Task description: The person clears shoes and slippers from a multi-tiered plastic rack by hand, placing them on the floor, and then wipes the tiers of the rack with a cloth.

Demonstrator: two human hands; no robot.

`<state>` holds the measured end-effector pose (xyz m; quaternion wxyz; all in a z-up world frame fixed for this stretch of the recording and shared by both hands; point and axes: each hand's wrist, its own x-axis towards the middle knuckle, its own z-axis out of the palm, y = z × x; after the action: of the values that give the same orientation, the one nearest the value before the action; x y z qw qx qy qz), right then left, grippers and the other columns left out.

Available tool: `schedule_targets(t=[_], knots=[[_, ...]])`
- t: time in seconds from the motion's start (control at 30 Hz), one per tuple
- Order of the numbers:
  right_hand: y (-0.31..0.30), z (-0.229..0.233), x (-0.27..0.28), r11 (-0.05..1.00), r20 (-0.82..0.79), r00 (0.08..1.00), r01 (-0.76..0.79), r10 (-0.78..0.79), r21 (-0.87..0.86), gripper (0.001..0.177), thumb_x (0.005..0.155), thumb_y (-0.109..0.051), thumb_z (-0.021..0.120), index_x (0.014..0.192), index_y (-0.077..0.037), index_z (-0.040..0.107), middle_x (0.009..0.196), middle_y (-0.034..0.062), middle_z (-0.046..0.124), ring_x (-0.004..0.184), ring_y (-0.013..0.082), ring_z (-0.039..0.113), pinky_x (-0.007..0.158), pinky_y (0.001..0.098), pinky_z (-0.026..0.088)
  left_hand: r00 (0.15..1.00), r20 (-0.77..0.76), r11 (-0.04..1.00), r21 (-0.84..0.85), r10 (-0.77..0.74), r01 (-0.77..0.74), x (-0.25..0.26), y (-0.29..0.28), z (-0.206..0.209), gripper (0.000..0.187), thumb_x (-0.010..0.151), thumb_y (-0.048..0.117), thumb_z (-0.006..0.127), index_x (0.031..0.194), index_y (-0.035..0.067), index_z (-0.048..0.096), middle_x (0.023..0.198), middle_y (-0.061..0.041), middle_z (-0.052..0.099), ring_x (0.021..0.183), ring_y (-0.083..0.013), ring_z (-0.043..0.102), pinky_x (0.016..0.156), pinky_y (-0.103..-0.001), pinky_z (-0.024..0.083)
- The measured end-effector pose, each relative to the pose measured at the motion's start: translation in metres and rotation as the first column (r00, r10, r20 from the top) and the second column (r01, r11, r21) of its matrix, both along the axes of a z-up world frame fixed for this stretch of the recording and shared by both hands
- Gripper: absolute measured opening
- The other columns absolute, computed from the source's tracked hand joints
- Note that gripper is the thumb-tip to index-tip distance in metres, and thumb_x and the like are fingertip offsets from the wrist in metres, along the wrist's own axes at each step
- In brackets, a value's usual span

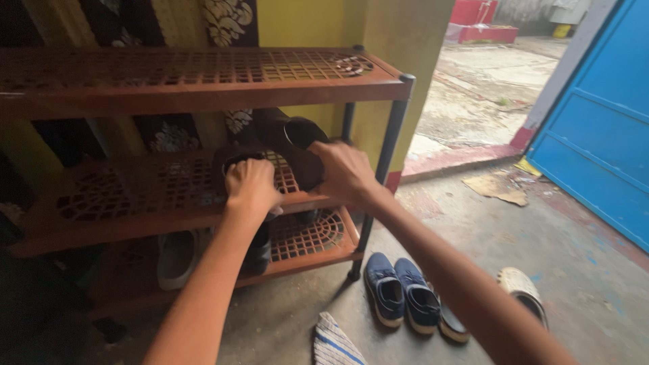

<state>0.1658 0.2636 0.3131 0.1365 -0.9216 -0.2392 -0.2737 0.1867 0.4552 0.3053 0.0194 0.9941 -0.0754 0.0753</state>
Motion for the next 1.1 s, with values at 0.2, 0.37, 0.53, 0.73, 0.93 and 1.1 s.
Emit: schedule_targets(t=[0.2,0.37,0.53,0.73,0.93,1.1], knots=[[-0.044,0.044,-0.069,0.998,-0.170,0.983,0.057,-0.062,-0.033,0.074,0.047,-0.028,0.094,0.116,-0.013,0.070,0.093,0.0149,0.074,0.089,0.0341,0.072,0.077,0.0432,0.057,0.985,-0.117,0.992,-0.016,-0.127,0.126,-0.071,-0.033,0.067,0.054,0.051,0.025,0.101,0.095,0.002,0.081,0.105,-0.020,0.077,0.109,-0.0340,0.072,0.096,-0.043,0.057],[-0.105,0.081,-0.138,0.994,-0.430,0.897,-0.101,0.103,0.029,0.063,0.051,-0.021,0.095,0.109,-0.011,0.072,0.088,0.0062,0.078,0.081,0.0189,0.074,0.072,0.0332,0.058,0.920,-0.256,0.950,0.023,-0.296,0.312,-0.133,-0.066,0.119,0.059,0.055,0.037,0.098,0.098,0.001,0.081,0.106,-0.019,0.078,0.105,-0.0343,0.074,0.093,-0.043,0.058],[-0.156,0.113,-0.213,0.996,-0.605,0.796,0.071,-0.028,0.047,0.062,0.045,-0.021,0.094,0.104,-0.011,0.077,0.081,0.0016,0.079,0.070,0.0123,0.073,0.064,0.0307,0.058,0.738,-0.434,0.848,-0.140,-0.517,0.512,-0.165,-0.098,0.134,0.058,0.055,0.045,0.090,0.102,0.012,0.086,0.103,-0.012,0.079,0.097,-0.0264,0.076,0.083,-0.043,0.059],[-0.198,0.078,-0.269,0.972,-0.676,0.703,0.214,-0.223,-0.098,0.054,0.056,-0.037,0.095,0.098,-0.008,0.078,0.079,0.0051,0.079,0.068,0.0163,0.072,0.062,0.0328,0.057,0.633,-0.451,0.749,-0.136,-0.630,0.649,-0.163,-0.191,0.048,0.074,0.057,0.047,0.097,0.112,0.003,0.074,0.111,-0.014,0.075,0.106,-0.0283,0.073,0.086,-0.039,0.058],[-0.241,-0.059,-0.309,0.886,-0.624,0.629,0.309,-0.464,-0.347,0.044,0.055,-0.046,0.090,0.082,-0.013,0.079,0.083,0.0115,0.075,0.078,0.0308,0.072,0.069,0.0434,0.056,0.669,-0.176,0.683,-0.335,-0.722,0.649,-0.201,-0.294,-0.138,0.064,0.055,0.028,0.098,0.110,0.011,0.070,0.114,-0.016,0.070,0.109,-0.0350,0.067,0.088,-0.043,0.055],[-0.264,-0.181,-0.343,0.714,-0.492,0.548,0.652,-0.677,-0.255,0.047,0.051,-0.045,0.096,0.072,-0.008,0.076,0.079,0.0126,0.073,0.082,0.0329,0.072,0.071,0.0477,0.056,0.632,-0.156,0.650,-0.202,-0.759,0.732,-0.256,-0.369,-0.263,0.022,0.068,0.019,0.088,0.086,0.016,0.077,0.091,-0.010,0.075,0.100,-0.0266,0.070,0.086,-0.040,0.049]])
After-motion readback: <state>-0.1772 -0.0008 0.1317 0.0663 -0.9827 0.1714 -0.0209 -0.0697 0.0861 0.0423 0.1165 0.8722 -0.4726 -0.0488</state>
